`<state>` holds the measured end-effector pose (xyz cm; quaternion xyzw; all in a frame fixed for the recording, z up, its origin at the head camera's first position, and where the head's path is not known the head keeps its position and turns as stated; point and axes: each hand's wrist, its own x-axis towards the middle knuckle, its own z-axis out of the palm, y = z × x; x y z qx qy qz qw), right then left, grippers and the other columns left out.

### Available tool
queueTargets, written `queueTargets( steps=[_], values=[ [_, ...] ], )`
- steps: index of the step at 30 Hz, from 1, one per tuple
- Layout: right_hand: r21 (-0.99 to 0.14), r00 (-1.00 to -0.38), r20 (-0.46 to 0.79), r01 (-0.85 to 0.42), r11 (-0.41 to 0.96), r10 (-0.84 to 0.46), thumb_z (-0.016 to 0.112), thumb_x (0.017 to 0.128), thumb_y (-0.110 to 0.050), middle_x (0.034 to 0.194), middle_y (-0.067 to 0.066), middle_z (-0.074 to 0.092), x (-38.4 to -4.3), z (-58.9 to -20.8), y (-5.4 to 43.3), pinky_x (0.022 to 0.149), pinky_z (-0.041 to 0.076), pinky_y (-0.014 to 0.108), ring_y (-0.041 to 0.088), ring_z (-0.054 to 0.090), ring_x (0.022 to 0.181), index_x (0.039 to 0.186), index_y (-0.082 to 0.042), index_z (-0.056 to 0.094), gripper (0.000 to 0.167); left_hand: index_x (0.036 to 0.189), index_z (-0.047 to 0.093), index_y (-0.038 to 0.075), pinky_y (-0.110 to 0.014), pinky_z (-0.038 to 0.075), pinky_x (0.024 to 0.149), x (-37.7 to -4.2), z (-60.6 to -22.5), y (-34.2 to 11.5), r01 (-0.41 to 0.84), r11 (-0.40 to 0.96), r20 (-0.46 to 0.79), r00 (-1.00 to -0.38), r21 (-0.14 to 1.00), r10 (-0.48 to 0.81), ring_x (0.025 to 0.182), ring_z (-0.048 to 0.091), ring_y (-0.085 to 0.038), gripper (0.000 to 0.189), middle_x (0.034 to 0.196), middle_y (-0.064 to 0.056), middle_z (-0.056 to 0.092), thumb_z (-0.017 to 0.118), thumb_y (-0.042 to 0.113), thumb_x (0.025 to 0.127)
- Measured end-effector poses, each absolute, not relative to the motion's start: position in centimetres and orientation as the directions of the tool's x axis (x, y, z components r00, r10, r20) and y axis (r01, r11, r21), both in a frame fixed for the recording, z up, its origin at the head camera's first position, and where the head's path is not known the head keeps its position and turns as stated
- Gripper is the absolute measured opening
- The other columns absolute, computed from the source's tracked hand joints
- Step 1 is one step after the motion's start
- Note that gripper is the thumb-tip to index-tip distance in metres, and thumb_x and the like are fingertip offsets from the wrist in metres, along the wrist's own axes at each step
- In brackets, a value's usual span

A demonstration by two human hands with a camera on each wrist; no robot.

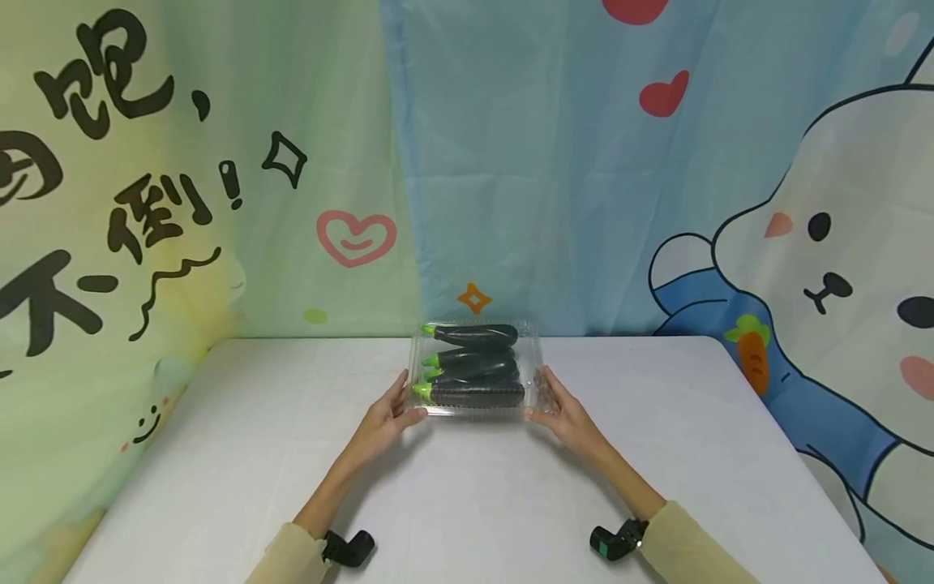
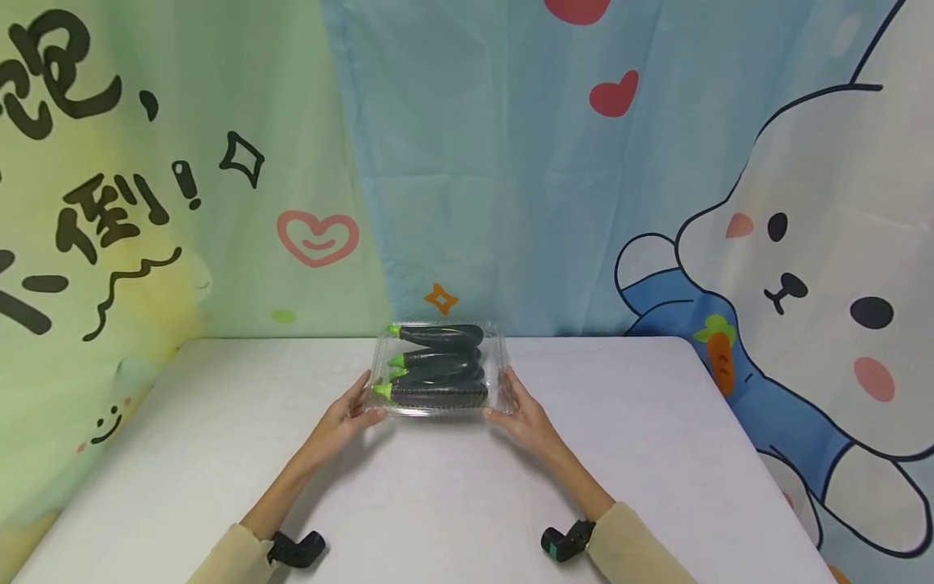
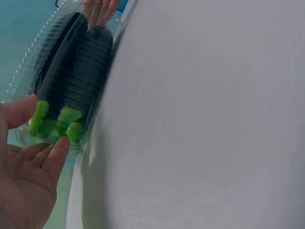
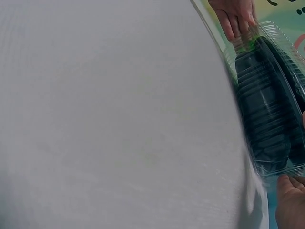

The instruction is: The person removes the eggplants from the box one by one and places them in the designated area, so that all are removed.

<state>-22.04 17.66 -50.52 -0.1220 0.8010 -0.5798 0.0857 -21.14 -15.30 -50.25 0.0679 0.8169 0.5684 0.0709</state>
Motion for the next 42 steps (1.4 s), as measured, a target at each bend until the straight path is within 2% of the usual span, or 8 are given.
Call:
queueTargets(
  steps=[6, 12, 19, 27, 33, 39, 42],
  values=[
    [-0.944, -0.961, -0.002, -0.090, 0.319, -0.278, 0.065, 0.093, -0.022, 0.163, 0.019, 0.001, -22.0, -50.6, 17.6, 0.119, 0.021, 0.049, 0.042, 0.012, 0.148, 0.155, -0.002, 0.002, 0.090, 0.156, 0.015, 0.008, -0.048, 0.035, 0.114, -20.8, -49.9, -14.8, 0.023, 0.372, -0.043, -0.985, 0.928, 0.169, 0.130, 0.052, -0.036, 0.076, 0.152, -0.018, 0.038, 0.058, 0.028, 0.096],
    [-0.949, -0.960, -0.009, -0.081, 0.306, -0.280, 0.065, 0.093, -0.022, 0.163, 0.018, 0.002, -22.0, -50.6, 17.5, 0.120, 0.020, 0.047, 0.040, 0.011, 0.149, 0.156, -0.004, 0.004, 0.089, 0.154, 0.015, 0.001, -0.051, 0.030, 0.116, -19.5, -47.3, -14.4, 0.024, 0.376, -0.044, -0.984, 0.926, 0.171, 0.135, 0.044, -0.040, 0.072, 0.149, -0.022, 0.039, 0.056, 0.021, 0.098],
    [-0.951, -0.954, 0.008, -0.100, 0.294, -0.300, 0.062, 0.095, -0.020, 0.163, 0.019, 0.002, -21.9, -50.7, 17.7, 0.120, 0.016, 0.044, 0.038, 0.009, 0.150, 0.155, -0.002, 0.004, 0.086, 0.155, 0.016, 0.004, -0.053, 0.027, 0.118, -20.6, -49.7, -14.7, 0.037, 0.415, -0.028, -0.988, 0.909, 0.149, 0.138, 0.041, -0.040, 0.073, 0.150, -0.019, 0.040, 0.054, 0.029, 0.097],
    [-0.953, -0.942, 0.028, -0.126, 0.277, -0.334, 0.056, 0.098, -0.023, 0.163, 0.019, -0.002, -21.9, -51.0, 17.9, 0.120, 0.013, 0.050, 0.039, 0.006, 0.150, 0.155, -0.001, -0.001, 0.083, 0.155, 0.017, 0.004, -0.051, 0.026, 0.119, -20.7, -49.5, -14.7, 0.030, 0.428, -0.034, -0.989, 0.903, 0.142, 0.139, 0.039, -0.039, 0.072, 0.150, -0.019, 0.040, 0.054, 0.027, 0.097],
    [-0.962, -0.950, 0.006, -0.090, 0.257, -0.312, 0.057, 0.097, -0.023, 0.163, 0.019, -0.004, -21.8, -50.9, 17.8, 0.120, 0.014, 0.051, 0.040, 0.007, 0.150, 0.155, -0.001, -0.005, 0.087, 0.155, 0.017, 0.004, -0.050, 0.026, 0.119, -20.6, -49.4, -14.7, 0.027, 0.413, -0.037, -0.988, 0.910, 0.147, 0.139, 0.039, -0.038, 0.072, 0.150, -0.019, 0.040, 0.054, 0.026, 0.097],
    [-0.955, -0.959, -0.002, -0.081, 0.285, -0.282, 0.059, 0.095, -0.025, 0.163, 0.020, 0.004, -21.6, -51.0, 17.8, 0.120, 0.018, 0.051, 0.040, 0.014, 0.149, 0.156, -0.004, 0.001, 0.086, 0.155, 0.016, 0.004, -0.050, 0.026, 0.119, -20.7, -49.5, -14.8, 0.030, 0.411, -0.038, -0.987, 0.911, 0.155, 0.140, 0.038, -0.039, 0.072, 0.150, -0.020, 0.040, 0.053, 0.026, 0.098],
    [-0.946, -0.959, -0.001, -0.091, 0.310, -0.283, 0.059, 0.095, -0.028, 0.163, 0.018, 0.005, -21.6, -50.9, 17.9, 0.120, 0.018, 0.052, 0.039, 0.013, 0.149, 0.156, -0.006, 0.003, 0.086, 0.155, 0.015, 0.003, -0.050, 0.026, 0.119, -20.7, -49.5, -14.8, 0.032, 0.411, -0.037, -0.987, 0.911, 0.159, 0.140, 0.037, -0.039, 0.072, 0.150, -0.020, 0.040, 0.052, 0.026, 0.098]
  ],
)
